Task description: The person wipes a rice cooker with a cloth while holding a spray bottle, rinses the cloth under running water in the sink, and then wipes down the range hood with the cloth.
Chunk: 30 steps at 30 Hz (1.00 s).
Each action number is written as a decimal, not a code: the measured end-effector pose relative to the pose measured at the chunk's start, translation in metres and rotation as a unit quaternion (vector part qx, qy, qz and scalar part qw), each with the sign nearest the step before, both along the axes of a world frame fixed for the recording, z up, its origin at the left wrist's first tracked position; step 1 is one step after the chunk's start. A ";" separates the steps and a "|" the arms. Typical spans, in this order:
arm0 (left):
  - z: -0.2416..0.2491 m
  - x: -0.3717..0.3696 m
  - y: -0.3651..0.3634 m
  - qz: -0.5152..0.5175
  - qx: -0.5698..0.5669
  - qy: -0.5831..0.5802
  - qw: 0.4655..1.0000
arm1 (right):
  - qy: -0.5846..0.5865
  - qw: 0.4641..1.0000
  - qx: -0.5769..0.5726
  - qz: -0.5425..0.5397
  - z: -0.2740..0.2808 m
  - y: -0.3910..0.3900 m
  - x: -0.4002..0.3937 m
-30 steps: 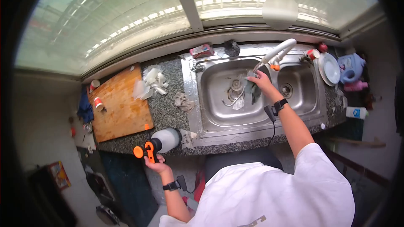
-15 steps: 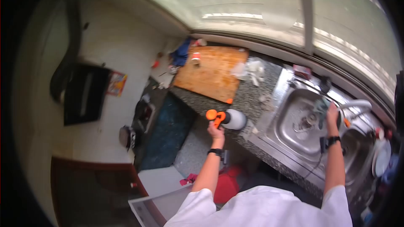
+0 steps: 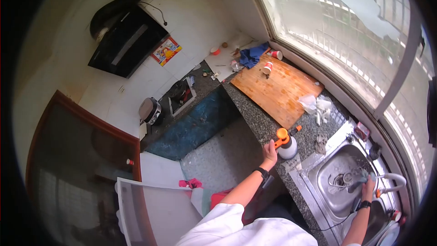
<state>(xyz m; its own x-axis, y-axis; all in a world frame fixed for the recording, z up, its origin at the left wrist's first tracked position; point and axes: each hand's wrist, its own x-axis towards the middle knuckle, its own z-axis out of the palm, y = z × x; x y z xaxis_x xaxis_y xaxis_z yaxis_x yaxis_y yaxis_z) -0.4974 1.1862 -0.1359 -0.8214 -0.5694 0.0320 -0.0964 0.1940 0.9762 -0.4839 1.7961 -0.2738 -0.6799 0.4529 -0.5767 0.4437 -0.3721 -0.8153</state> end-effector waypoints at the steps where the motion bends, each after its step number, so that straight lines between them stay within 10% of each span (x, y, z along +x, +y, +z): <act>1: 0.001 -0.001 0.001 0.009 -0.020 0.014 1.000 | 0.054 0.997 -0.054 -0.010 -0.029 0.014 -0.003; 2: -0.001 -0.001 0.002 0.017 -0.041 0.027 0.999 | 0.107 0.988 -0.108 -0.020 -0.076 0.043 -0.003; 5: -0.010 -0.001 -0.002 0.006 -0.047 0.019 0.999 | 0.223 0.892 0.352 0.173 -0.150 0.092 0.002; 7: -0.016 -0.002 -0.005 0.002 -0.040 0.012 0.999 | 0.156 0.987 -0.041 0.014 -0.135 0.077 0.001; 8: -0.021 -0.003 -0.006 0.006 -0.048 0.013 0.999 | 0.081 0.948 -0.283 -0.119 -0.127 0.069 0.001; 10: -0.022 -0.003 -0.006 0.006 -0.068 0.018 0.998 | 0.003 0.917 -0.395 -0.059 -0.016 0.019 -0.005; 11: -0.032 -0.004 -0.009 0.008 -0.077 0.017 0.997 | 0.145 0.932 -0.115 0.312 -0.026 0.030 0.006; 12: -0.025 -0.003 -0.008 0.005 -0.078 0.013 0.997 | 0.150 0.931 -0.118 0.311 -0.010 0.015 0.003; 14: -0.015 0.001 -0.005 -0.009 -0.056 -0.037 0.998 | 0.016 0.935 -0.347 -0.073 0.031 -0.016 -0.002; 18: -0.018 0.001 -0.005 0.006 -0.046 -0.039 0.998 | 0.112 0.890 -0.394 -0.198 -0.041 0.001 -0.015; 22: -0.011 0.000 -0.005 0.011 -0.033 -0.014 0.999 | 0.175 0.919 -0.344 -0.083 -0.053 0.007 -0.017; 27: -0.018 0.000 -0.010 -0.017 -0.054 -0.053 0.997 | 0.144 0.975 0.081 0.149 -0.059 0.008 0.011; 29: -0.017 0.000 -0.009 -0.014 -0.050 -0.059 0.997 | 0.032 0.818 0.522 0.239 -0.048 -0.005 0.011; 30: -0.015 0.001 -0.008 -0.015 -0.052 -0.056 0.997 | 0.034 0.819 0.522 0.237 -0.046 -0.010 0.014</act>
<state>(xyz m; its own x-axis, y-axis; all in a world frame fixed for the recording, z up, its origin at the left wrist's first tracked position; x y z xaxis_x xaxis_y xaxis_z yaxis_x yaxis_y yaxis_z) -0.4962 1.1780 -0.1513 -0.8395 -0.5433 -0.0040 -0.1969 0.2973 0.9343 -0.4694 1.7858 -0.3196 -0.9364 0.3510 0.0026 0.2772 0.7440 -0.6079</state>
